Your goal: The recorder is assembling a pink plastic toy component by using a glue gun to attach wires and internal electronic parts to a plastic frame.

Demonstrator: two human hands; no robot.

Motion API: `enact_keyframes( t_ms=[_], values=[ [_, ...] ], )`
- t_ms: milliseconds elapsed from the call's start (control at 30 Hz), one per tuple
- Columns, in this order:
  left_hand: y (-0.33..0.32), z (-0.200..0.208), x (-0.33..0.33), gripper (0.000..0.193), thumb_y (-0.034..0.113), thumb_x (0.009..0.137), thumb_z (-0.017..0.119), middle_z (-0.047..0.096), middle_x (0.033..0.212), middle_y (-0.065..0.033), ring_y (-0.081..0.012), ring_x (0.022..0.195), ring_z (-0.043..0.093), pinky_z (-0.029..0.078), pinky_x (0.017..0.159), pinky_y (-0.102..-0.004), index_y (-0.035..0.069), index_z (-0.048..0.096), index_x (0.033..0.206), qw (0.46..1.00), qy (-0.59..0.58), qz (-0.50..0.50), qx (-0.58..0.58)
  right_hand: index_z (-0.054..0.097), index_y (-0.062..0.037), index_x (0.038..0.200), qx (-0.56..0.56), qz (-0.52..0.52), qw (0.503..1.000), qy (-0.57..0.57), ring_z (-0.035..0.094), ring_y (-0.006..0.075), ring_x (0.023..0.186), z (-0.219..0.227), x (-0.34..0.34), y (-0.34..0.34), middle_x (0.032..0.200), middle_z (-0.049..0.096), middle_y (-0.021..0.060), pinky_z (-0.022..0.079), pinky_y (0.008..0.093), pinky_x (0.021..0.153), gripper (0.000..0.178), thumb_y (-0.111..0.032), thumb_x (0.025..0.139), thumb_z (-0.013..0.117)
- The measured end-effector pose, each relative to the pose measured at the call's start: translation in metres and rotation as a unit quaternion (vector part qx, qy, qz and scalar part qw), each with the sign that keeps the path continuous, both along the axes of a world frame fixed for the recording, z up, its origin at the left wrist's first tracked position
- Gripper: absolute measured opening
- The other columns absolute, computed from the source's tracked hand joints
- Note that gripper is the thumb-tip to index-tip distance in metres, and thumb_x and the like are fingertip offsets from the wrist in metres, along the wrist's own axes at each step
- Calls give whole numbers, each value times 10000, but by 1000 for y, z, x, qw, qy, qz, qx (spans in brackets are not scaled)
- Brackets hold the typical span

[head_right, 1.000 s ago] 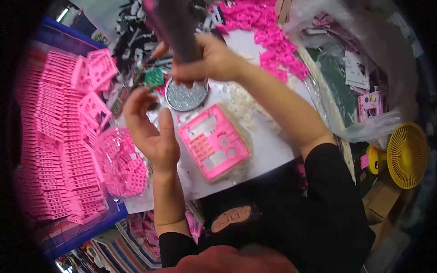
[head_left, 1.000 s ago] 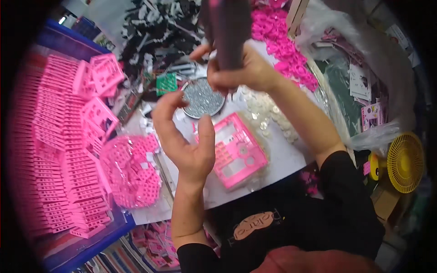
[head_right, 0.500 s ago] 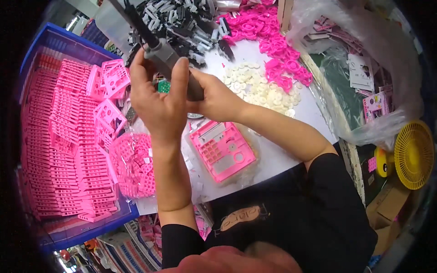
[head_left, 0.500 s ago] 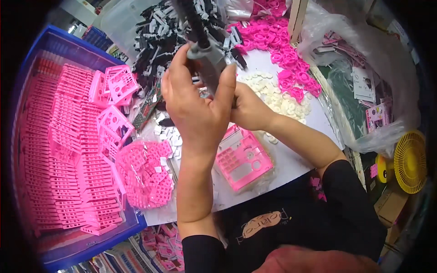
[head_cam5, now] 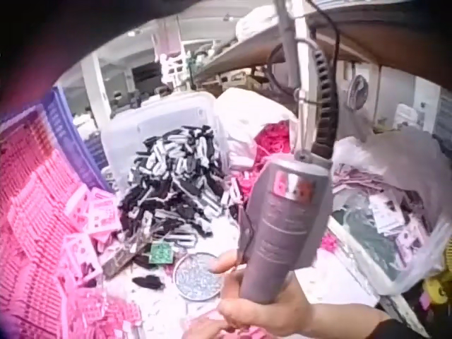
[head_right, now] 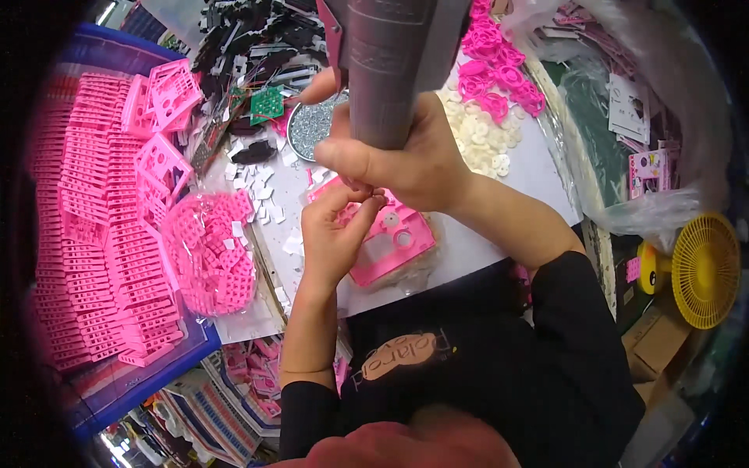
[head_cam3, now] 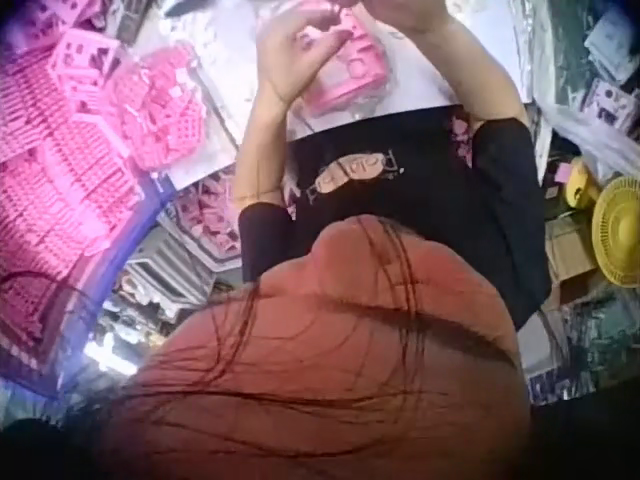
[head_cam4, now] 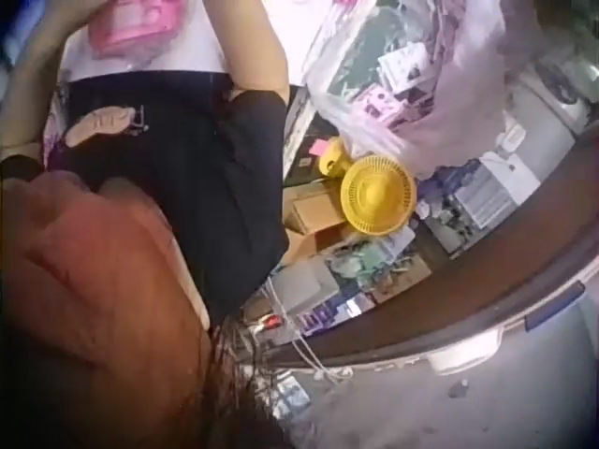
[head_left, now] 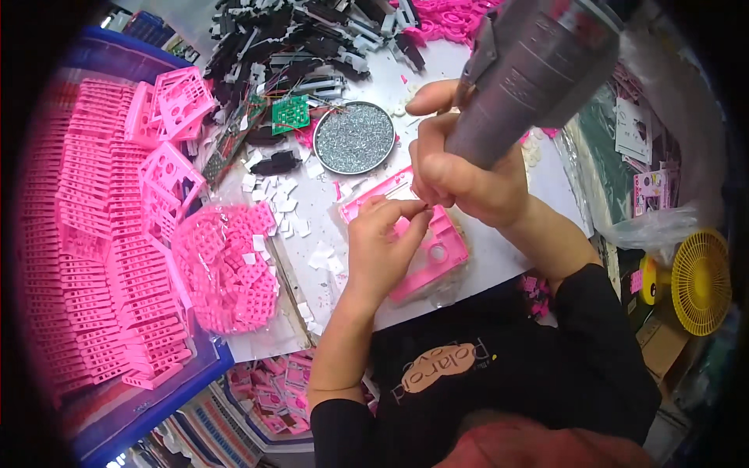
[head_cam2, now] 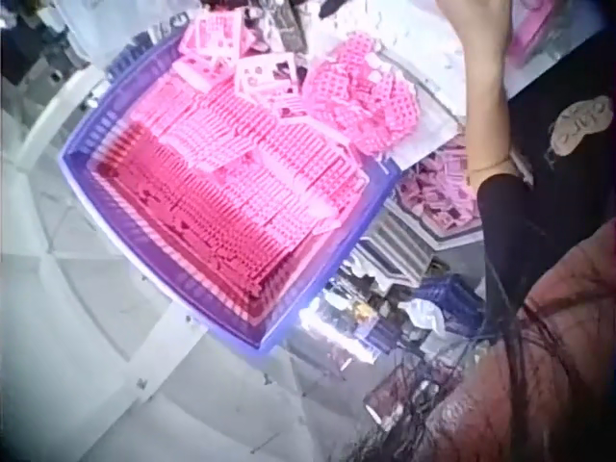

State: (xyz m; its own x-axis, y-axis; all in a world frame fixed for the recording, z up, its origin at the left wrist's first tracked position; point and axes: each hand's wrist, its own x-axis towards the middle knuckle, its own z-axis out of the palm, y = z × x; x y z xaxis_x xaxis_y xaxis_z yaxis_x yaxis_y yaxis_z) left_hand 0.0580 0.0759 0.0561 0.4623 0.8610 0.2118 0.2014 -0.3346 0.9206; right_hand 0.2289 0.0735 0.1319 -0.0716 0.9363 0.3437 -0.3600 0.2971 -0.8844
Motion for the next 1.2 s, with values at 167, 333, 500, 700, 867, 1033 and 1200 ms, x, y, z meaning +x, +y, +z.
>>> enact_keyframes(
  t_ms=[167, 333, 500, 700, 867, 1033, 1200],
  values=[
    [2, -2, -4, 83, 107, 804, 786, 704, 774, -32, -185, 754, 659, 402, 954, -430, 84, 708, 821, 989, 20, 17, 144, 397, 18, 1330, 27, -11, 999, -14, 495, 134, 522, -3, -6, -2, 648, 522, 48, 451, 293, 505, 507, -71, 910, 665],
    [0, 1, -8, 199, 199, 782, 804, 651, 791, -16, -209, 790, 636, 331, 1047, -504, 116, 700, 930, 954, 150, 38, 258, 405, 19, 1322, 37, -30, 997, -56, 487, 133, 509, -9, -10, -3, 640, 518, 46, 431, 288, 494, 497, -53, 899, 657],
    [-20, -6, -23, 404, 322, 792, 793, 654, 1051, -42, -233, 1018, 602, 296, 1077, -572, 107, 671, 1112, 939, 263, -2, 224, 412, -8, 1342, 49, -48, 998, 6, 479, 136, 500, -36, 14, -5, 629, 496, 29, 431, 292, 495, 518, -93, 908, 681],
    [-57, -29, -19, 624, 405, 756, 803, 570, 1326, -15, -255, 1225, 492, 228, 1083, -612, 123, 633, 1287, 890, 375, -74, 248, 429, -47, 1373, 51, -58, 997, 16, 476, 128, 498, -51, 34, -12, 615, 487, 6, 431, 283, 497, 546, -167, 916, 703],
    [-54, -24, -17, 648, 439, 745, 801, 560, 1335, -6, -247, 1252, 483, 199, 1093, -633, 131, 634, 1290, 876, 410, -91, 238, 434, -56, 1372, 37, -75, 997, -8, 486, 123, 476, -51, 36, -14, 593, 502, 8, 434, 277, 468, 597, -206, 886, 748],
    [-26, -11, -25, 593, 404, 760, 795, 582, 1322, -11, -245, 1251, 502, 191, 1103, -638, 165, 643, 1282, 884, 388, -160, 206, 431, -70, 1375, 17, -84, 996, -11, 480, 120, 463, -33, 26, -8, 572, 493, 2, 431, 270, 465, 598, -223, 892, 748],
    [-9, -11, -28, 533, 370, 778, 784, 601, 1297, -5, -221, 1257, 526, 180, 1133, -638, 171, 662, 1257, 884, 361, -207, 214, 431, -73, 1358, 50, -43, 994, -90, 498, 124, 491, -52, 35, -4, 598, 510, 12, 441, 275, 484, 578, -200, 893, 749]
  ],
)
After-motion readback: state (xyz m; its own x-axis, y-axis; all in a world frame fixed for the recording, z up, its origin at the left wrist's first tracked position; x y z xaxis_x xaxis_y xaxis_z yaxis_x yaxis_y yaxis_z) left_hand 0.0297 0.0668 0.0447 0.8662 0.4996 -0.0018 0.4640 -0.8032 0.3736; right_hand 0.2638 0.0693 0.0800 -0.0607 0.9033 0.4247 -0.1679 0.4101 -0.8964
